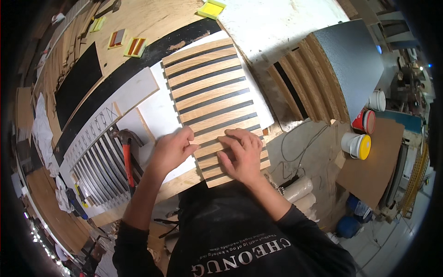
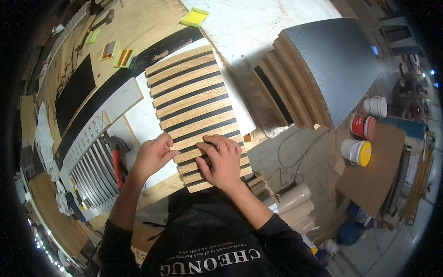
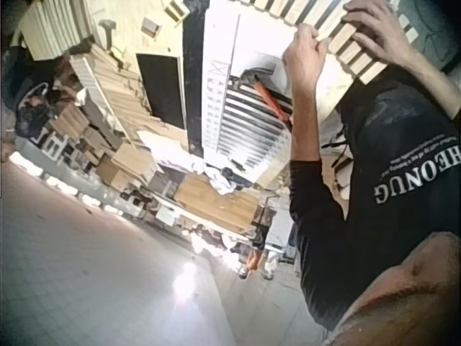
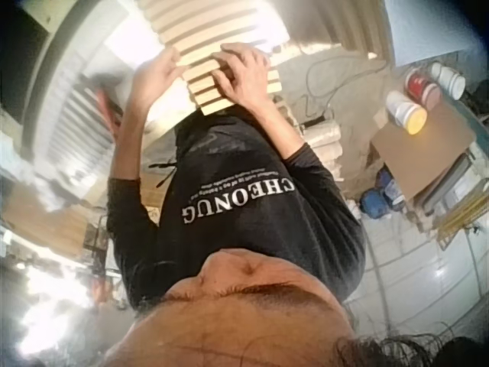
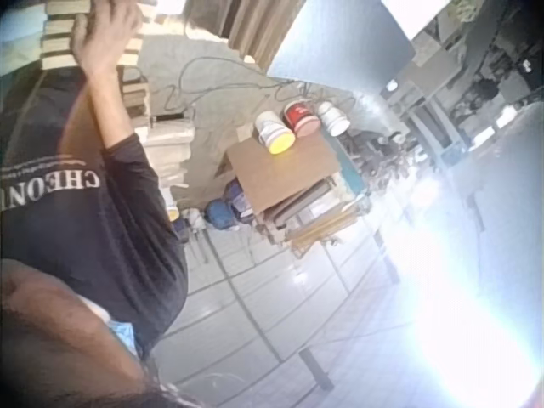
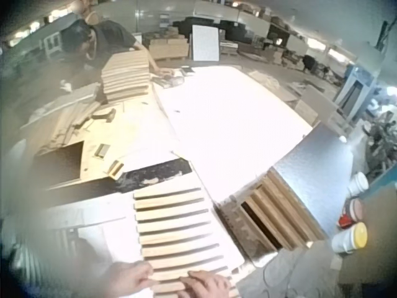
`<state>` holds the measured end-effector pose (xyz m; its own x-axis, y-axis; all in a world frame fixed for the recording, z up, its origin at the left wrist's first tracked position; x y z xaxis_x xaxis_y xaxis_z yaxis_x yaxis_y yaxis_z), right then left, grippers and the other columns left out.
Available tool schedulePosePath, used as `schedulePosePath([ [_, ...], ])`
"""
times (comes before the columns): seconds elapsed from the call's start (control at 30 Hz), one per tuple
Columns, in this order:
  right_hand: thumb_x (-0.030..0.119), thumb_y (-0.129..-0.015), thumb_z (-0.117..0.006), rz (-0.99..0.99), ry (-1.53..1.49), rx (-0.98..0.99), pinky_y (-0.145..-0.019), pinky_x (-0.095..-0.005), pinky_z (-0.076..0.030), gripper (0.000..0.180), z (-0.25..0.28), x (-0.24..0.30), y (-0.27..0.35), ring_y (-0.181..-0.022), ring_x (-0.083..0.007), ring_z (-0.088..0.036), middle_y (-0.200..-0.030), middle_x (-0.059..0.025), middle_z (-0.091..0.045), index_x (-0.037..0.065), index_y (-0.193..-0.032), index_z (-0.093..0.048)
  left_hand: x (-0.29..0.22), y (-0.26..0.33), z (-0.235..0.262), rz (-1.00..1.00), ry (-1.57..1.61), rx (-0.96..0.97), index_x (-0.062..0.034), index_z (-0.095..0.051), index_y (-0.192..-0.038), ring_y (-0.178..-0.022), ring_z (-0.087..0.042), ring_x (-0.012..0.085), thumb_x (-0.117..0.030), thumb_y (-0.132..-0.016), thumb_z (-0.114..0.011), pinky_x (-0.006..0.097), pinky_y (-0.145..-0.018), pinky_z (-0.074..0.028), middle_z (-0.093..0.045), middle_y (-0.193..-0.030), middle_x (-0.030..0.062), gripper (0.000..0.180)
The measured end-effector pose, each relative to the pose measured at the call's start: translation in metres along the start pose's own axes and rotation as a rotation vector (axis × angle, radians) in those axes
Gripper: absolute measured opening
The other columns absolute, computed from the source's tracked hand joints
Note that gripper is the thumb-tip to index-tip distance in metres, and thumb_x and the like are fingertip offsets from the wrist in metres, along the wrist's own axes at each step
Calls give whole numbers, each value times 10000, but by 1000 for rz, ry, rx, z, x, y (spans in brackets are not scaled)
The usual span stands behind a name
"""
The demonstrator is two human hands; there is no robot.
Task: Assembling and gluing wooden slats onto a panel base using a hammer and adhesive.
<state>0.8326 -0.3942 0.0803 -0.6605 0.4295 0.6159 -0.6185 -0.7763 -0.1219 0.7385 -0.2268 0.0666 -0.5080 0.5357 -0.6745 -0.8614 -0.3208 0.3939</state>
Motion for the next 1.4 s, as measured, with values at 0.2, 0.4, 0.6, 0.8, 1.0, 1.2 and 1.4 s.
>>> schedulePosePath([
  [0.2,219,-712,-695,1,2,2,-932,-408,-295,341,0,3,-1,-1081,-253,-472,-1105,-42,-544,141,-1034,-614,2,10,2,-183,-71,-37,-39,-513,-898,-669,-622,273,-90,-818,-629,324,-590,-473,-599,-706,128,149],
  [0.4,256,-731,-686,100,57,130,-998,-503,-222,322,-3,7,-2,-1227,-298,-372,-1266,-65,-466,203,-1042,-621,6,31,3,-154,94,-242,-3,-571,-899,-689,-642,223,-68,-867,-548,304,-614,-482,-625,-743,132,76],
  [0.6,317,-773,-643,306,80,404,-1034,-617,-150,300,-21,30,-26,-1355,-355,-192,-1422,-87,-325,222,-1057,-622,7,57,-3,45,249,-441,-32,-588,-818,-632,-622,243,-119,-860,-574,316,-585,-471,-618,-701,112,98],
  [0.8,346,-822,-586,514,48,451,-1042,-626,-152,265,-38,32,-33,-1358,-319,-203,-1364,-96,-386,157,-1004,-623,17,64,-12,121,273,-492,-28,-586,-768,-603,-616,232,-110,-813,-636,321,-566,-467,-606,-671,105,106],
  [1.0,286,-790,-642,480,-92,365,-1043,-611,-183,280,-35,24,-33,-1294,-333,-329,-1252,-141,-456,66,-866,-487,23,47,-17,26,345,-546,-40,-573,-822,-644,-622,246,-124,-788,-666,326,-565,-470,-624,-734,112,129],
  [1.2,190,-751,-653,489,-165,224,-1029,-563,-268,287,-26,24,-34,-1196,-343,-441,-1167,-170,-491,55,-911,-457,10,13,-8,74,121,-337,-53,-509,-855,-653,-610,281,-177,-727,-729,364,-583,-469,-590,-699,122,283],
  [1.4,126,-726,-633,469,-197,165,-999,-551,-322,268,-24,19,-33,-1154,-343,-476,-1156,-153,-504,75,-930,-467,-1,4,-3,4,-22,-74,-63,-481,-840,-739,-593,337,-157,-785,-658,399,-614,-457,-602,-786,132,208],
])
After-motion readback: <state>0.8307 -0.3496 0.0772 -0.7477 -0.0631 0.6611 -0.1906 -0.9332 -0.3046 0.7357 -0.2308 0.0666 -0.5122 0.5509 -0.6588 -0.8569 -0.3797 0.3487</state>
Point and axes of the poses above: each hand's wrist, its own y-axis away from the middle knuckle, its own z-axis out of the back of the hand, x = y × z, the point moved 5 cm from there along -y, towards the middle knuckle
